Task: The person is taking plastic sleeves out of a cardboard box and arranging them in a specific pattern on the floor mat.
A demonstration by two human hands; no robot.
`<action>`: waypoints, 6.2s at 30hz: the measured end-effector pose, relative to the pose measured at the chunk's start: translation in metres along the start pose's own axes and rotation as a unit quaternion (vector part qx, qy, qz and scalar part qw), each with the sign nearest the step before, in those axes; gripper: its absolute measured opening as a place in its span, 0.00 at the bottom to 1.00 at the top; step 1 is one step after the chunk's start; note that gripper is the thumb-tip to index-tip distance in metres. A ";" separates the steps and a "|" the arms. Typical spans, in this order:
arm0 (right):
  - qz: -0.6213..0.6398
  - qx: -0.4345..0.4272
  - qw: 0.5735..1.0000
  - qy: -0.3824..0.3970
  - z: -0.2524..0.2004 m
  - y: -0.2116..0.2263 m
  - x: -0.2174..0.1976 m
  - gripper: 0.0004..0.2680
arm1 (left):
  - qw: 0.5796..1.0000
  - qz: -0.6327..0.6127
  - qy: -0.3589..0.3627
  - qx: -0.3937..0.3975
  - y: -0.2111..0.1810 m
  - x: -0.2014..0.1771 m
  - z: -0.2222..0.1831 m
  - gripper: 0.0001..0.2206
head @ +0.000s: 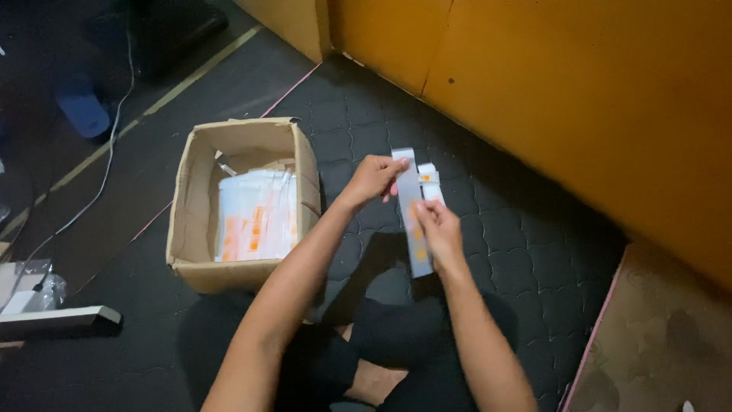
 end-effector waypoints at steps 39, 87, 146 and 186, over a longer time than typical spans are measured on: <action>-0.347 0.187 0.913 -0.109 0.154 -0.112 -0.092 0.09 | 0.750 0.640 -0.160 0.045 0.145 -0.013 0.100 0.06; -0.545 0.006 0.829 -0.122 0.158 -0.097 -0.045 0.22 | 0.661 0.708 -0.160 0.189 0.128 0.044 0.115 0.05; -0.495 0.197 0.834 0.146 0.081 -0.201 0.355 0.26 | 0.855 0.429 -0.058 -0.287 0.175 -0.272 -0.144 0.18; 0.015 0.002 0.997 0.081 -0.016 -0.037 -0.031 0.07 | 0.983 -0.074 -0.169 -0.017 0.021 -0.091 -0.229 0.10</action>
Point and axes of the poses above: each hand's wrist, its own z-axis towards the middle knuckle, its own x-axis out of the palm, y = z × x, the point moved 6 cm from there along z, towards the middle knuckle, and after that the axes turned 6 degrees about z, right-handed, at the moved point
